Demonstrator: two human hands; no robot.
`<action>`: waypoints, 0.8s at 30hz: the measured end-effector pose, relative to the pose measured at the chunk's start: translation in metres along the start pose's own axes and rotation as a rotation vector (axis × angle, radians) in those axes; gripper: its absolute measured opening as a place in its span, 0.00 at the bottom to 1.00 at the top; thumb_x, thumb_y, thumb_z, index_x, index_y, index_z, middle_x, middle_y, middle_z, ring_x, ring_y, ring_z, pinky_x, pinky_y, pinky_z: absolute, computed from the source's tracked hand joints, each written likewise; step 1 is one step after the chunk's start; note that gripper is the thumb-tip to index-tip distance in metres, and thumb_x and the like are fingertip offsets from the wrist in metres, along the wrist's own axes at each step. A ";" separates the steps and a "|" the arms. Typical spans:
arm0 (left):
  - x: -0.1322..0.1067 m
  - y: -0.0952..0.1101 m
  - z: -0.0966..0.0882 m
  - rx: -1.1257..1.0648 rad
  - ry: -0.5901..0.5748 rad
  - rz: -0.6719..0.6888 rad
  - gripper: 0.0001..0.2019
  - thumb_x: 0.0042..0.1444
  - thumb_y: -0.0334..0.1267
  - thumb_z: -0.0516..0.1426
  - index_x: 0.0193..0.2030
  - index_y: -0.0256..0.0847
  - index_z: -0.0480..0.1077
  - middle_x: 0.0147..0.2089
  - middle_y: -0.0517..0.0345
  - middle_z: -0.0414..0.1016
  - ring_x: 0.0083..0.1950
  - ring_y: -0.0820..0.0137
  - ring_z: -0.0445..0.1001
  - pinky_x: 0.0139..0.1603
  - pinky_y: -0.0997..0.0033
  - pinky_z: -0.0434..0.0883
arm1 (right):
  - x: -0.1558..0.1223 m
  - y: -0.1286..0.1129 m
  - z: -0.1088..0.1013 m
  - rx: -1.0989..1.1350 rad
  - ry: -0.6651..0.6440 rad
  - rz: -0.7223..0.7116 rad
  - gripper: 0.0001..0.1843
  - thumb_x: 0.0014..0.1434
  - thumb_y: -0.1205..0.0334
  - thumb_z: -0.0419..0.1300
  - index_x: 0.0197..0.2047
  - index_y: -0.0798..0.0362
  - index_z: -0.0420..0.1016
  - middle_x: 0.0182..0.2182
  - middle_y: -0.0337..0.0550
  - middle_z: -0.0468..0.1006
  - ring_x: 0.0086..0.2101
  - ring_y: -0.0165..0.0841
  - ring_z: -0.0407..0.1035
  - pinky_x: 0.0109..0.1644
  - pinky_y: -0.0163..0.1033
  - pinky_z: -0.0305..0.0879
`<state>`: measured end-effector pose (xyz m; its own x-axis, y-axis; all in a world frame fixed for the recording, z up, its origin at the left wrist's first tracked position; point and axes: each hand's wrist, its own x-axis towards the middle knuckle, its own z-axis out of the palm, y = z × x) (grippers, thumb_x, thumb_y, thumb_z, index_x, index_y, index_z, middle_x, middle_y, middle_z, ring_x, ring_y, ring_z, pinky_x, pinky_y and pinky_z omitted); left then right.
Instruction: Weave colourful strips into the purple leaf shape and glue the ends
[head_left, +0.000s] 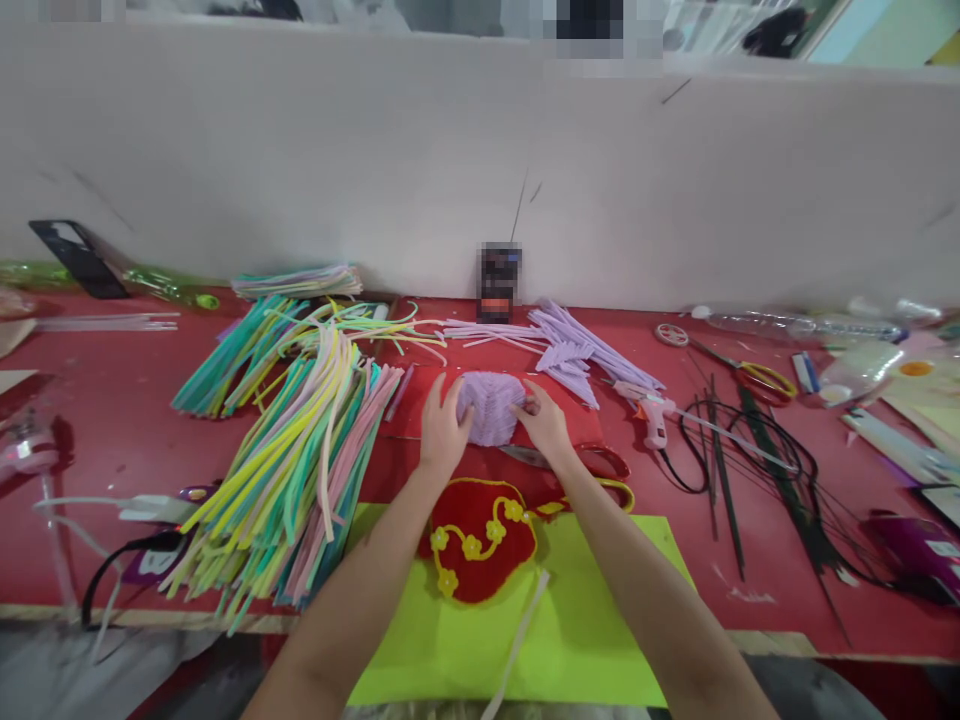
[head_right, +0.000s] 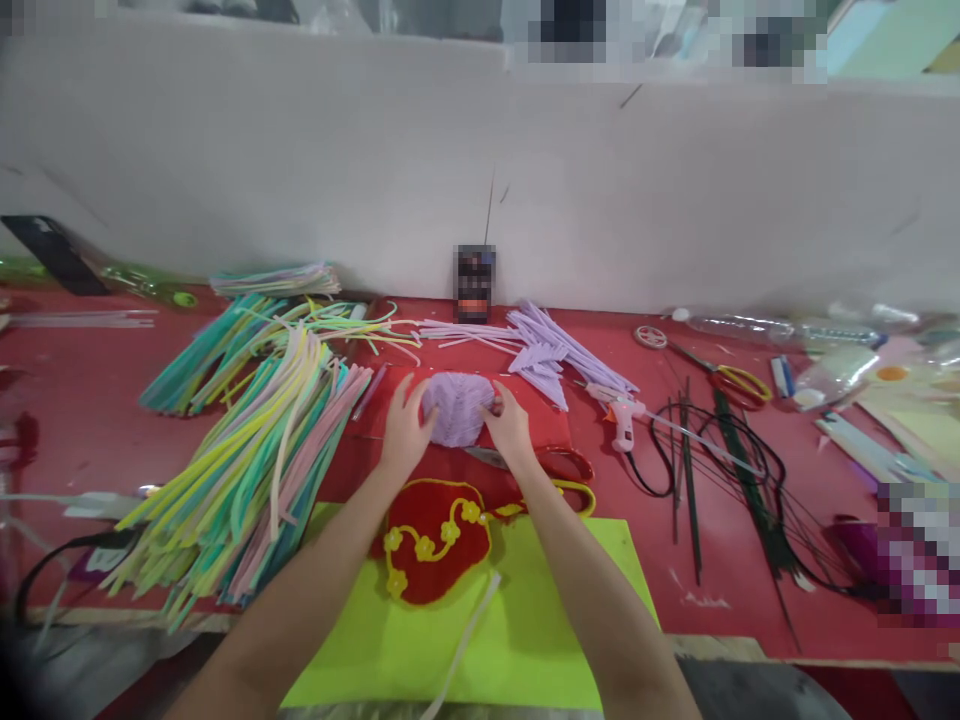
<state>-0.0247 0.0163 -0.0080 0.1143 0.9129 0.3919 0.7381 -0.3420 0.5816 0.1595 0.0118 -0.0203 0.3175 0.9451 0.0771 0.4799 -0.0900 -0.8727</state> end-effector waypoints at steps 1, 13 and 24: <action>-0.001 0.002 0.001 0.038 -0.059 0.042 0.25 0.56 0.39 0.52 0.61 0.41 0.57 0.66 0.44 0.50 0.66 0.58 0.52 0.63 0.53 0.54 | -0.001 -0.002 0.000 -0.032 0.009 0.009 0.30 0.47 0.60 0.61 0.55 0.56 0.66 0.37 0.47 0.77 0.32 0.33 0.71 0.42 0.41 0.68; -0.008 0.009 0.011 0.285 -0.349 0.202 0.26 0.58 0.47 0.47 0.63 0.46 0.55 0.69 0.50 0.47 0.69 0.58 0.44 0.65 0.47 0.47 | 0.024 -0.017 -0.020 -0.283 -0.095 -0.182 0.16 0.53 0.60 0.57 0.46 0.48 0.75 0.43 0.45 0.75 0.34 0.34 0.69 0.47 0.44 0.63; -0.010 0.008 0.012 0.301 -0.314 0.216 0.26 0.58 0.48 0.48 0.63 0.48 0.55 0.69 0.52 0.48 0.68 0.59 0.47 0.65 0.47 0.48 | 0.113 -0.039 0.012 -0.381 0.031 -0.145 0.04 0.50 0.72 0.58 0.29 0.56 0.72 0.42 0.57 0.73 0.49 0.46 0.63 0.53 0.51 0.56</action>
<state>-0.0116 0.0076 -0.0161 0.4474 0.8668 0.2200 0.8295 -0.4942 0.2603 0.1668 0.1259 0.0163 0.2464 0.9471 0.2059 0.7882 -0.0722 -0.6111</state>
